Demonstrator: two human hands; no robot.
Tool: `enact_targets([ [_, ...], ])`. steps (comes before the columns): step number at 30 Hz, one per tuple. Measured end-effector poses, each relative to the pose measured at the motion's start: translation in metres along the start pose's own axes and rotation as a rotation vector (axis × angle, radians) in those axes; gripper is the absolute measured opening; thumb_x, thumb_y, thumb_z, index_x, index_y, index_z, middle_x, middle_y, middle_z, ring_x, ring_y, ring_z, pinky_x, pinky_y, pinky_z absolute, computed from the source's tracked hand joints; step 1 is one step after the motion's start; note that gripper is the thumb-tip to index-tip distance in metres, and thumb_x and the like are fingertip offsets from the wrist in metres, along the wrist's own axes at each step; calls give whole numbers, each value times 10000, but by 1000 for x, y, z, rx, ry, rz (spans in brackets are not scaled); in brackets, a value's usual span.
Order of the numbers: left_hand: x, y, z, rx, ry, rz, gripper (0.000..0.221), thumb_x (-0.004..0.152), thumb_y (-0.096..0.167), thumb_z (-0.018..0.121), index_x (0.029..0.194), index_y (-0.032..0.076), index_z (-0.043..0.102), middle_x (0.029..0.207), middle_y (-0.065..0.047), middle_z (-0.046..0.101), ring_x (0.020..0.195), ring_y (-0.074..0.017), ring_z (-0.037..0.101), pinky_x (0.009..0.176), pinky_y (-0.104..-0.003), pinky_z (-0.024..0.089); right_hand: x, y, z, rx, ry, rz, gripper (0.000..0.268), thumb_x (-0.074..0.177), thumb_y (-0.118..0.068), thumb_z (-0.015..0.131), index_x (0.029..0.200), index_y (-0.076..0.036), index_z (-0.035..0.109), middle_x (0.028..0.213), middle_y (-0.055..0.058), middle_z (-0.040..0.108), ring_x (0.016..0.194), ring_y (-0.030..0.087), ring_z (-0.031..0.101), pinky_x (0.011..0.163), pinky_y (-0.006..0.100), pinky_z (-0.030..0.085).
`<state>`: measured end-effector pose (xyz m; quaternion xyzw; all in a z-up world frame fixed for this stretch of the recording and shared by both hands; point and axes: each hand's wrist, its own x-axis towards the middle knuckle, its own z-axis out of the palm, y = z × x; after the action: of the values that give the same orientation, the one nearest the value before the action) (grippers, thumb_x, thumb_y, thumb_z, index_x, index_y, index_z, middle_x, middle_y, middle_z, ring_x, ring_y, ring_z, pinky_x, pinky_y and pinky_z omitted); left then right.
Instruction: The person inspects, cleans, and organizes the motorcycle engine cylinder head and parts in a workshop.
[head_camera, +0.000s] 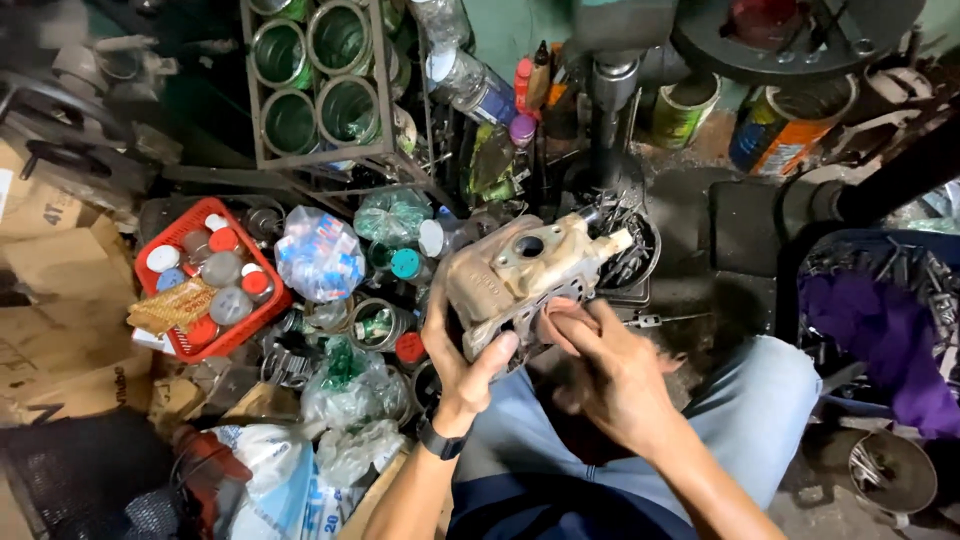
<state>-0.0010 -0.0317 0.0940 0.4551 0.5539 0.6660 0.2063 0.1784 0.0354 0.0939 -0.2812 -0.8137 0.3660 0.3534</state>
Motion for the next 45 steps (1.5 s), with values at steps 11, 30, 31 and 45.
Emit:
enact_targets([
  [11, 4, -5, -17, -152, 108, -347, 685, 822, 340, 736, 1380, -34, 598, 1101, -95, 663, 907, -178, 588, 725, -298, 444, -19, 26, -6, -320, 168, -213, 420, 777, 10, 762, 1170, -136, 741, 1016, 114, 703, 832, 275, 691, 705, 367, 560],
  [30, 2, 10, -4, -162, 29, -351, 677, 832, 361, 705, 1345, -62, 578, 1186, -128, 692, 1052, -183, 644, 928, -297, 505, 9, 31, -30, -581, -110, -579, 632, 773, -185, 649, 1404, -167, 617, 1205, 164, 622, 920, 278, 611, 715, 361, 543],
  [31, 3, 12, -1, -165, 29, -352, 677, 832, 361, 705, 1345, -62, 578, 1186, -128, 692, 1052, -183, 644, 928, -297, 505, 11, 33, -32, -583, -112, -578, 632, 773, -185, 649, 1404, -167, 617, 1205, 164, 622, 920, 278, 611, 715, 361, 543],
  [45, 9, 15, 4, -112, 17, -331, 698, 837, 342, 721, 1380, -65, 557, 1212, -151, 697, 1091, -203, 650, 983, -326, 508, 16, 29, -35, -1087, -281, -670, 753, 809, -226, 612, 1542, -222, 438, 940, 63, 564, 796, 206, 584, 596, 299, 542],
])
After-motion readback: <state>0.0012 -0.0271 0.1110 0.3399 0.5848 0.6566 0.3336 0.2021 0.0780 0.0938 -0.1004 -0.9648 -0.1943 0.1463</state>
